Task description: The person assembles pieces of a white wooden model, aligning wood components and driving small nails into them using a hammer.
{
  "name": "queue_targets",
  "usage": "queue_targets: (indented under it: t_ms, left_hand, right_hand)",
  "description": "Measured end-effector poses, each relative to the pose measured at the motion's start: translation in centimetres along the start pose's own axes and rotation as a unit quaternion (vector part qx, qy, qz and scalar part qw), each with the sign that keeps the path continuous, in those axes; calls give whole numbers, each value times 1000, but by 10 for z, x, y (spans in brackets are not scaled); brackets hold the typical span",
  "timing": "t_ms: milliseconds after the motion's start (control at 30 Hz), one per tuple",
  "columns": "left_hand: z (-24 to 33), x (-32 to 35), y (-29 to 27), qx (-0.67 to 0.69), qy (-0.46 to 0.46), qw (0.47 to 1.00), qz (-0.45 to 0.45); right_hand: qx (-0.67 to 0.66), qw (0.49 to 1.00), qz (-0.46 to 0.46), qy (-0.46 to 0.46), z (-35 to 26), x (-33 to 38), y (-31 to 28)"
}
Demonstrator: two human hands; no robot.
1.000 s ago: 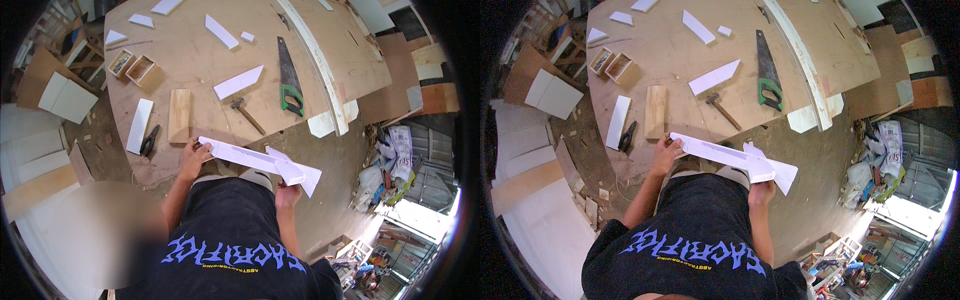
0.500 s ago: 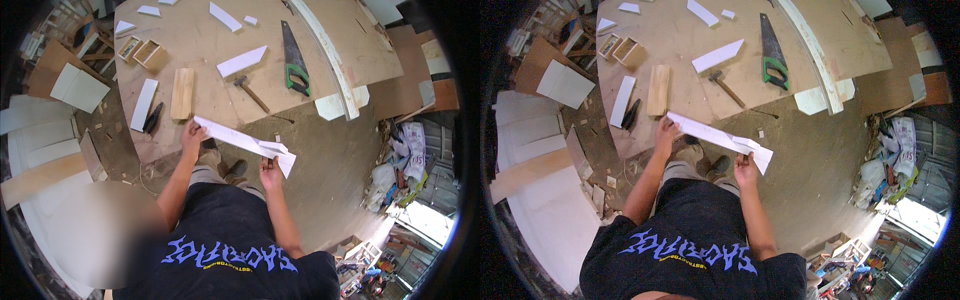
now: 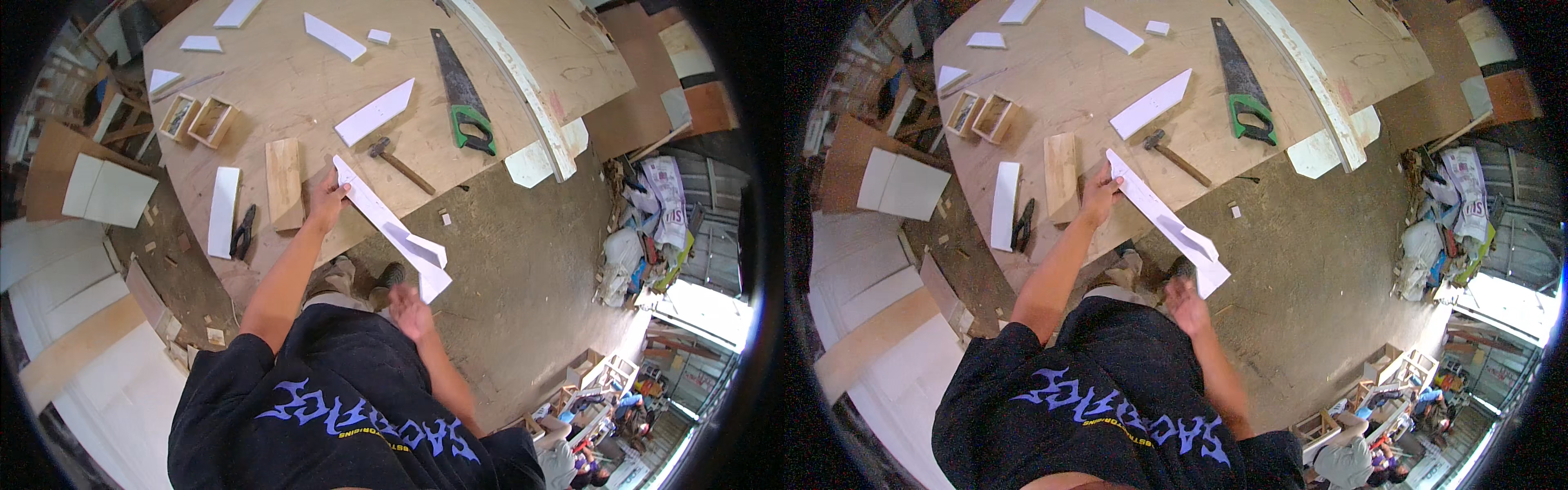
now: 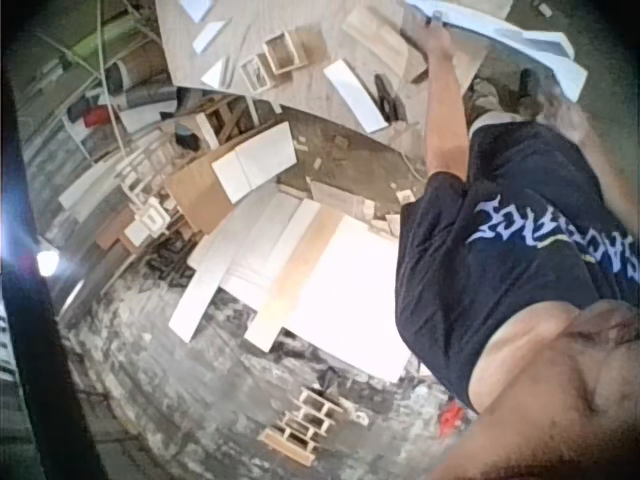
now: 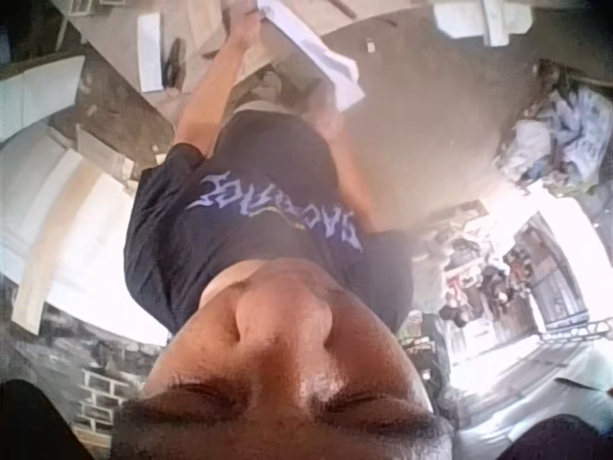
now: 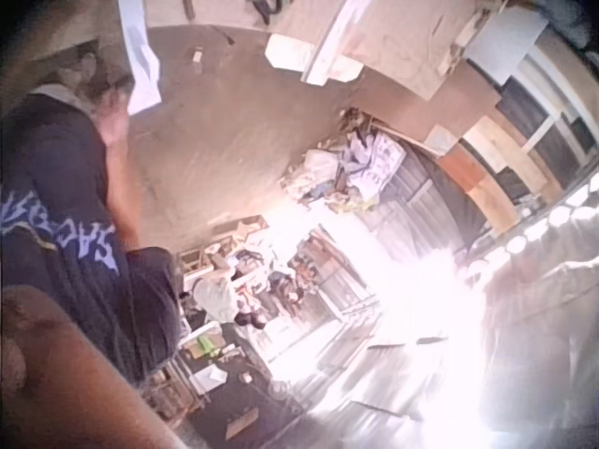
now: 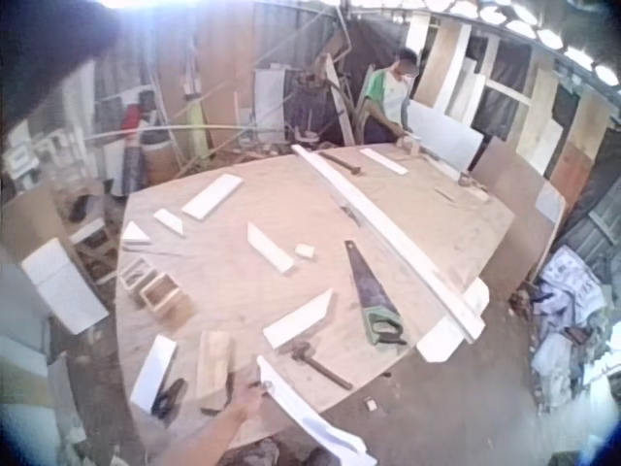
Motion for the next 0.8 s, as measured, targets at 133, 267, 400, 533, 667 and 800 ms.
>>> queue_targets:
  t_ms: [133, 267, 400, 533, 667, 800]
  left_hand:
    - [7, -42, -4, -195, 50, 977, -68]
    - [20, -83, 2, -301, 145, 935, -118]
    - [7, -95, 26, -236, 34, 961, -142]
    - [37, -88, 50, -331, 146, 920, -151]
    - [33, -88, 38, -328, 174, 923, -97]
    - [39, -52, 16, -318, 207, 925, 15]
  right_hand:
    - [441, 882, 155, 58, 11, 19, -29]
    - [500, 769, 360, -169, -66, 64, 3]
    - [528, 768, 221, -289, -81, 27, 81]
    - [487, 840, 52, -233, -57, -37, 87]
    - [436, 875, -8, -210, -52, -59, 70]
    - [512, 853, 49, -88, -30, -48, 76]
Point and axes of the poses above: each hand's wrist, its own x-axis away from the middle knuckle, its own y-axis out of the palm, z = x × y, the point moved 10 cm from there along -x, towards the middle knuckle, and after that the axes turned 12 degrees about y, right-handed, at the moved point
